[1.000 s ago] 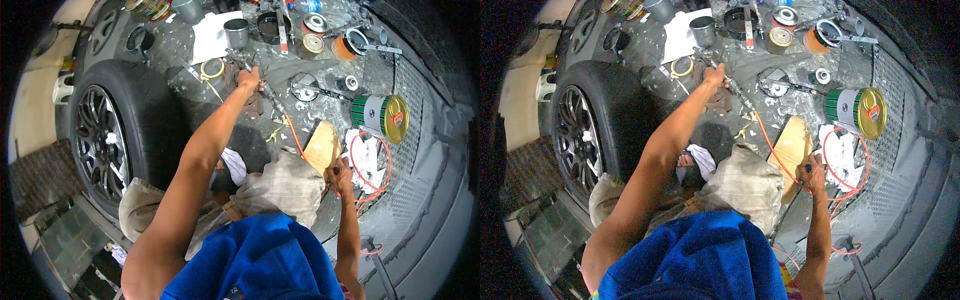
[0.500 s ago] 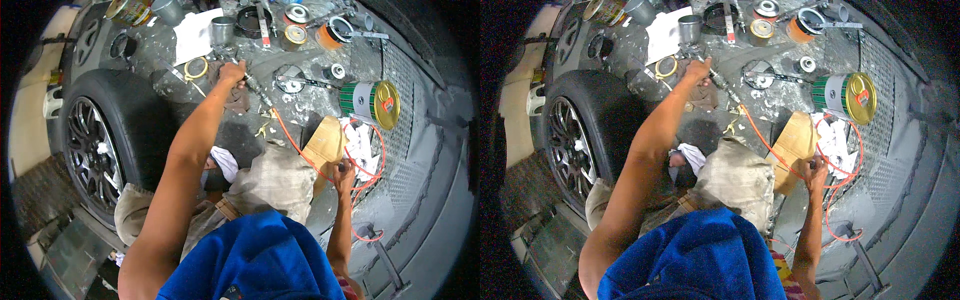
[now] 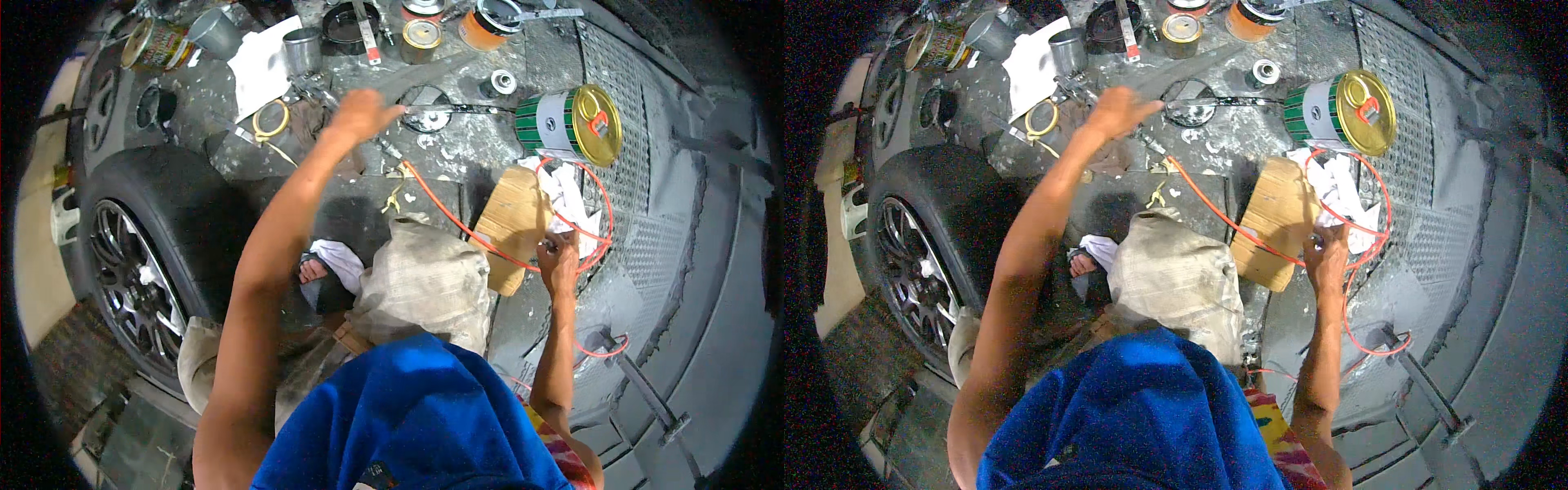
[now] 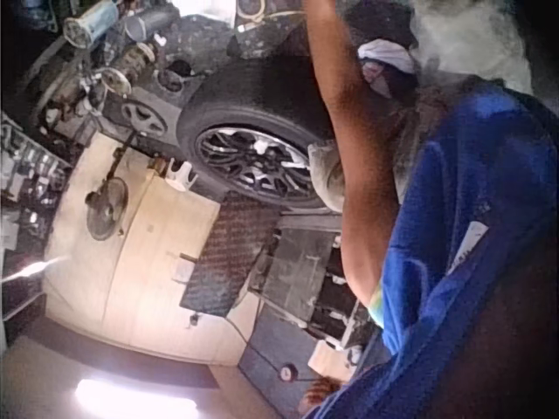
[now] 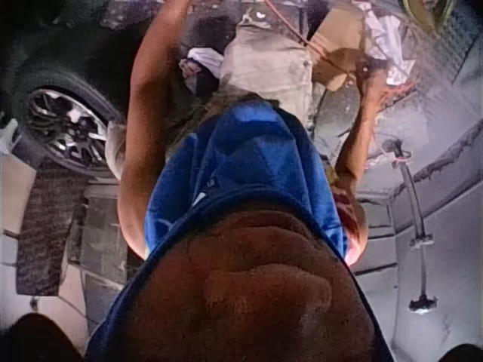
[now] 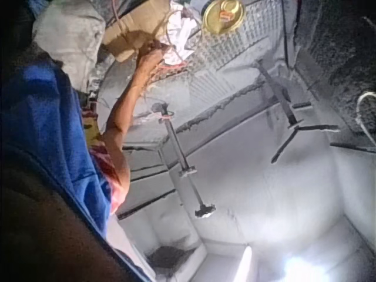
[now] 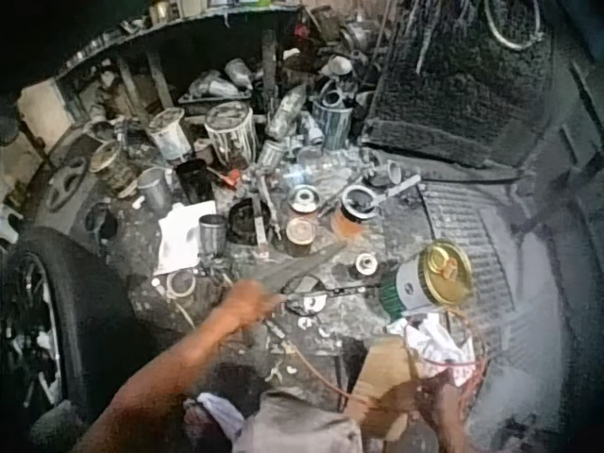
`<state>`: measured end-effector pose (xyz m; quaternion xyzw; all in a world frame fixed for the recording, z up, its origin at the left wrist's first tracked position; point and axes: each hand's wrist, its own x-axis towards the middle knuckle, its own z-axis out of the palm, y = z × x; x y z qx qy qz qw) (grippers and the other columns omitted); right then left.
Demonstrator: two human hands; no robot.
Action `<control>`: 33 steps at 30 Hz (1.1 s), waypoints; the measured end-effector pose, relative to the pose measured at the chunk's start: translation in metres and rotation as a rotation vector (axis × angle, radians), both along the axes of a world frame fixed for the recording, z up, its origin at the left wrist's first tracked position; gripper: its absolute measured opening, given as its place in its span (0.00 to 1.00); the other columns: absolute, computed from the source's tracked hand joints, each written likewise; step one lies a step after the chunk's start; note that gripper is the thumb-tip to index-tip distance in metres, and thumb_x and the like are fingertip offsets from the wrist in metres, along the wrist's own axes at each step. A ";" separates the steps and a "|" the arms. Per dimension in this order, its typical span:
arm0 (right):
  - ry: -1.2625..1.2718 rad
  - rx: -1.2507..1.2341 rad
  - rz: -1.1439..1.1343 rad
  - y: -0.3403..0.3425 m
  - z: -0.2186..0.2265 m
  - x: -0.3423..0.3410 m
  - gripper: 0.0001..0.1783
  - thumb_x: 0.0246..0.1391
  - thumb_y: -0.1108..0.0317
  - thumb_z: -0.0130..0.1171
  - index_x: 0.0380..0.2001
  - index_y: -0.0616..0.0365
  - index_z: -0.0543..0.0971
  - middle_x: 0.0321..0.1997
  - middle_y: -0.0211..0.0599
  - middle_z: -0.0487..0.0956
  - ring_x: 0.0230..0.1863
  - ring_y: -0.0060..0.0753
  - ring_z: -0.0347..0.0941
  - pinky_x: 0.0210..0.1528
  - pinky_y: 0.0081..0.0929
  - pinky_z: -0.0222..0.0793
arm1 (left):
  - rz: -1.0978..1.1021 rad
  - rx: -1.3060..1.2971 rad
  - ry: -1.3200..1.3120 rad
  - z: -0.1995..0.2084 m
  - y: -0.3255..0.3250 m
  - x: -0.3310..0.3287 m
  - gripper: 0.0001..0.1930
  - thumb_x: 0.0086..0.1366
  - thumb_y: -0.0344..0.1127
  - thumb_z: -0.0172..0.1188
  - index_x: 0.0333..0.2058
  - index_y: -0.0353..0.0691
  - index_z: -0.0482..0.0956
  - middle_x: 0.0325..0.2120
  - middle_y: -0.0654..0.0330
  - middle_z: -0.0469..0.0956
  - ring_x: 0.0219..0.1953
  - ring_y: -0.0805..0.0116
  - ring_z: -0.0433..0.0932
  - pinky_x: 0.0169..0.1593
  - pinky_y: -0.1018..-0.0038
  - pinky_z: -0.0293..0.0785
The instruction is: Painting car wheel rims using a spray gun and masking tape.
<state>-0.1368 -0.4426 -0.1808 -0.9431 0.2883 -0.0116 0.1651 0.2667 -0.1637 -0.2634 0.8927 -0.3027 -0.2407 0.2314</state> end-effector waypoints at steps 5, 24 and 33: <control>-0.117 -0.033 -0.137 0.023 0.024 0.008 0.21 0.46 0.79 0.64 0.48 0.63 0.84 0.43 0.47 0.76 0.44 0.46 0.75 0.48 0.40 0.73 | 0.041 -0.442 -0.092 -0.010 -0.134 -0.046 0.42 0.52 0.51 0.78 0.62 0.39 0.71 0.49 0.47 0.82 0.56 0.47 0.79 0.59 0.56 0.76; -0.271 0.128 0.575 0.042 0.139 0.242 0.18 0.53 0.78 0.66 0.48 0.59 0.85 0.45 0.41 0.81 0.44 0.39 0.83 0.47 0.34 0.79 | -0.246 -0.811 -0.114 0.092 -0.097 -0.023 0.26 0.46 0.35 0.77 0.45 0.36 0.82 0.41 0.47 0.83 0.45 0.46 0.83 0.49 0.58 0.78; -0.197 0.118 0.962 0.101 0.199 0.293 0.16 0.53 0.75 0.68 0.46 0.59 0.85 0.44 0.43 0.82 0.44 0.46 0.82 0.49 0.38 0.78 | -0.279 -0.477 -0.120 0.189 0.006 -0.004 0.23 0.44 0.38 0.76 0.38 0.30 0.83 0.32 0.44 0.83 0.39 0.45 0.84 0.42 0.57 0.79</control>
